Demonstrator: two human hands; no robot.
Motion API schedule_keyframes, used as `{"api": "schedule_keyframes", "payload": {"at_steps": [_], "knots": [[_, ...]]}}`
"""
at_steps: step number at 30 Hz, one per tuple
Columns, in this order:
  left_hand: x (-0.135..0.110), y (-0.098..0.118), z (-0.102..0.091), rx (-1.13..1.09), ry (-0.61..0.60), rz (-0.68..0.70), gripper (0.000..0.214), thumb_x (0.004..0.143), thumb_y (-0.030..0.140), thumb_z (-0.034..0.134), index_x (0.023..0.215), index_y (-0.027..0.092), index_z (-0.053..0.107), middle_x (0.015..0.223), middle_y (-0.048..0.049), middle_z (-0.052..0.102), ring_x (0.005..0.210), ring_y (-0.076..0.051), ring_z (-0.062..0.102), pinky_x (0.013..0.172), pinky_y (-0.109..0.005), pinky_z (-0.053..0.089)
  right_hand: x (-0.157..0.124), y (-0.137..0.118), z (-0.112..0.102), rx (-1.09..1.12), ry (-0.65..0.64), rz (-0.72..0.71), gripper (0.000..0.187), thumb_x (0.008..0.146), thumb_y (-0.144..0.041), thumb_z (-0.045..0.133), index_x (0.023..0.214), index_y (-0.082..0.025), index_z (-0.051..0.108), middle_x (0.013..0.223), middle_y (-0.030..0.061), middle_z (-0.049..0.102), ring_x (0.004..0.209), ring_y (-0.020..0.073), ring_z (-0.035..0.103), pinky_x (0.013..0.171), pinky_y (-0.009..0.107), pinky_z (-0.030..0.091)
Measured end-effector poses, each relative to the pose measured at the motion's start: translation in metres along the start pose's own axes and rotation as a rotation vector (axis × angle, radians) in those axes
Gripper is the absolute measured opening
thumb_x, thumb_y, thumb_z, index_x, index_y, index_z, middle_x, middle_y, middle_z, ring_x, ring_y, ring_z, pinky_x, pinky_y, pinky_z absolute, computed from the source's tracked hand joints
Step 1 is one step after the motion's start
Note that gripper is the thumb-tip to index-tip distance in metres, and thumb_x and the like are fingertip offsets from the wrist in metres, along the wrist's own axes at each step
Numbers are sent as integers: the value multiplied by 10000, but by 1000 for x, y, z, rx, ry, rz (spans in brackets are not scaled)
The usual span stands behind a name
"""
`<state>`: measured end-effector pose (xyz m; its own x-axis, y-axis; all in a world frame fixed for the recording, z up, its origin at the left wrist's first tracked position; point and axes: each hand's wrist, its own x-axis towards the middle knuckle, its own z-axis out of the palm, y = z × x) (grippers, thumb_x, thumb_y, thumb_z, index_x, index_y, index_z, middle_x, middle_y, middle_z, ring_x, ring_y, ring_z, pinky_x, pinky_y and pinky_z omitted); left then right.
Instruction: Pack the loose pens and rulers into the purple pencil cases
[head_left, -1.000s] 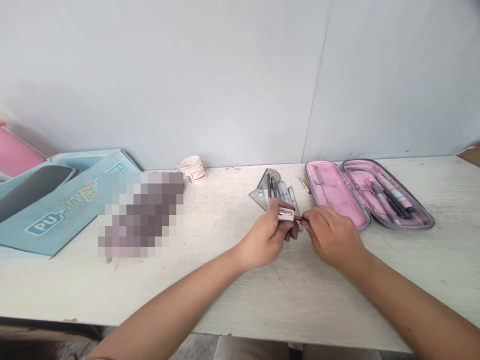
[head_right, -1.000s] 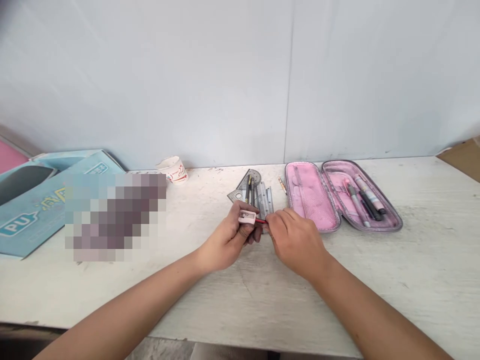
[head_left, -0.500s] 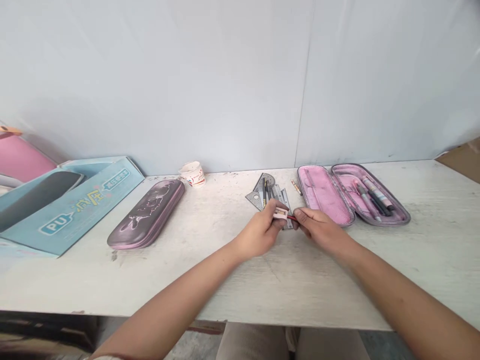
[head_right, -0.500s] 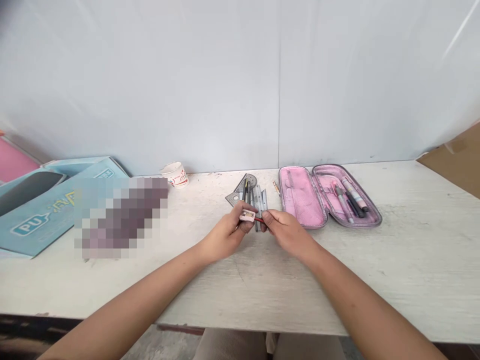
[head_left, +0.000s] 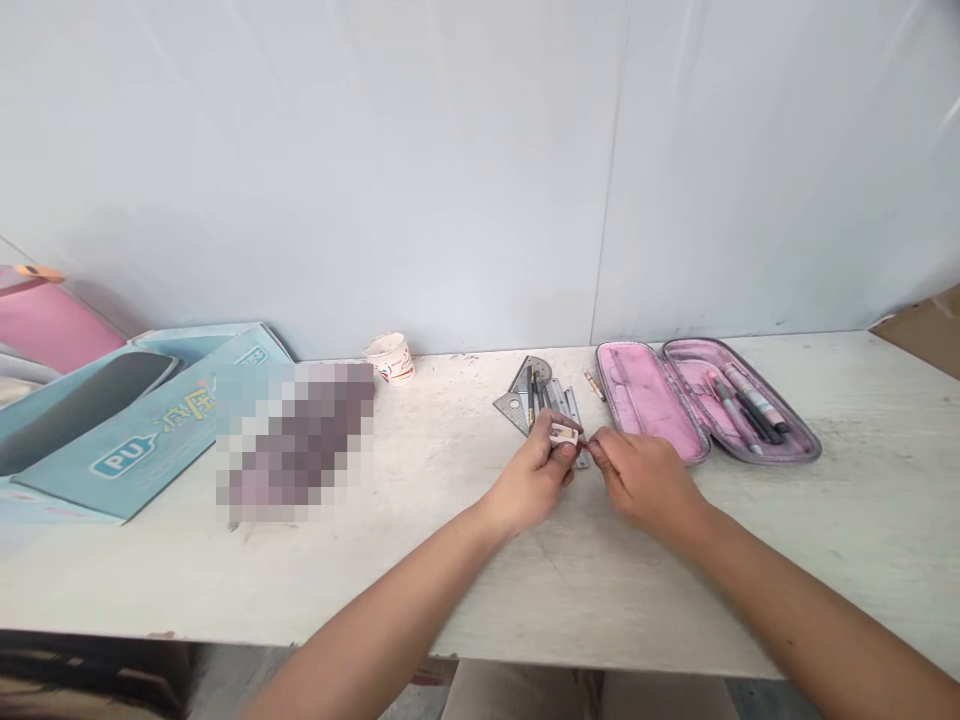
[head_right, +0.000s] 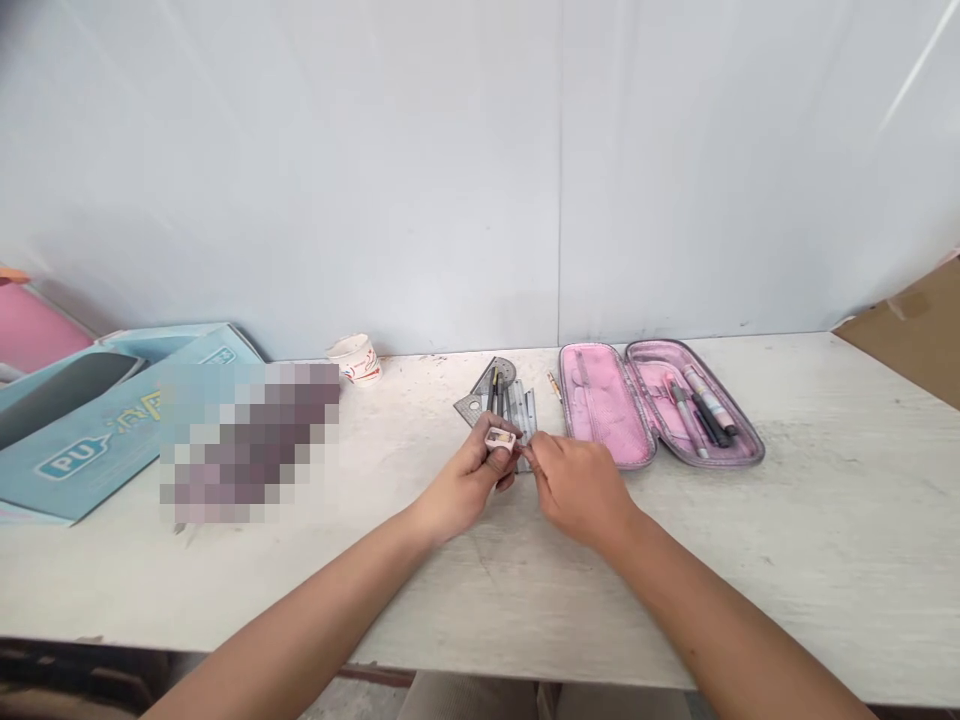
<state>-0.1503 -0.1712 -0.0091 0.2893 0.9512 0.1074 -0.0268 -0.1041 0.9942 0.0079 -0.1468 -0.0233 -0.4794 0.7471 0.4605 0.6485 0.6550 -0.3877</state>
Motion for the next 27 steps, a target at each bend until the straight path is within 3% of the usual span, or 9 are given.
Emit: {"api": "schedule_keyframes", "payload": {"at_steps": [4,7,9,14,16,18,22,25,27], "knots": [[-1,7,-8,242,-44,55,111,862,283,438,920,192,411,742,16,434,668,-104,403,637,-248,348,5,-3,-4,844,-396,412,388,866,-522,302,654,-203,369,524,-66,285,434,72,221,425,222,175],[1,9,-11,264,-54,54,117,857,282,444,924,189,419,761,7,458,681,-108,413,641,-248,350,7,-5,-3,1103,-463,596,408,820,-594,348,687,-210,377,525,-89,197,429,66,126,399,213,120],[3,7,-11,178,-41,14,129,862,300,436,925,192,406,719,21,447,619,-96,392,593,-239,336,6,-7,0,921,-339,521,404,852,-557,315,705,-198,427,529,-69,266,442,77,220,420,216,178],[3,-5,-8,-249,-1,-60,172,857,343,449,892,196,368,626,57,354,546,-76,312,540,-218,304,2,-9,4,-51,69,-8,237,889,-274,338,883,-166,549,772,67,565,696,157,486,537,269,243],[1,-7,-8,-326,-24,-57,207,843,366,479,872,201,357,628,59,348,542,-71,299,537,-213,296,2,-10,2,-236,59,-113,214,858,-187,350,845,-156,561,731,68,571,669,156,486,532,285,214],[-1,-7,-9,-292,-46,-15,231,835,381,498,882,208,352,623,63,342,539,-72,303,541,-218,298,5,-12,-2,-211,-23,-81,201,846,-181,352,765,-161,535,652,42,545,599,139,454,527,286,200],[-7,0,-14,-43,-52,36,217,856,378,463,943,203,369,638,56,360,561,-83,345,557,-236,304,12,-14,-9,396,-272,208,279,854,-354,362,641,-186,428,546,-26,408,498,95,344,499,246,220],[-10,4,-18,122,-65,59,206,863,365,453,961,191,401,641,48,380,576,-87,349,554,-238,302,16,-12,-13,950,-523,486,319,817,-467,389,641,-201,396,497,-78,224,428,70,157,419,225,132],[-10,4,-19,155,-63,73,205,871,363,435,972,187,408,626,47,385,570,-89,353,548,-238,306,19,-12,-15,1096,-608,573,320,803,-491,407,665,-203,405,500,-90,176,429,66,100,406,225,84]]}}
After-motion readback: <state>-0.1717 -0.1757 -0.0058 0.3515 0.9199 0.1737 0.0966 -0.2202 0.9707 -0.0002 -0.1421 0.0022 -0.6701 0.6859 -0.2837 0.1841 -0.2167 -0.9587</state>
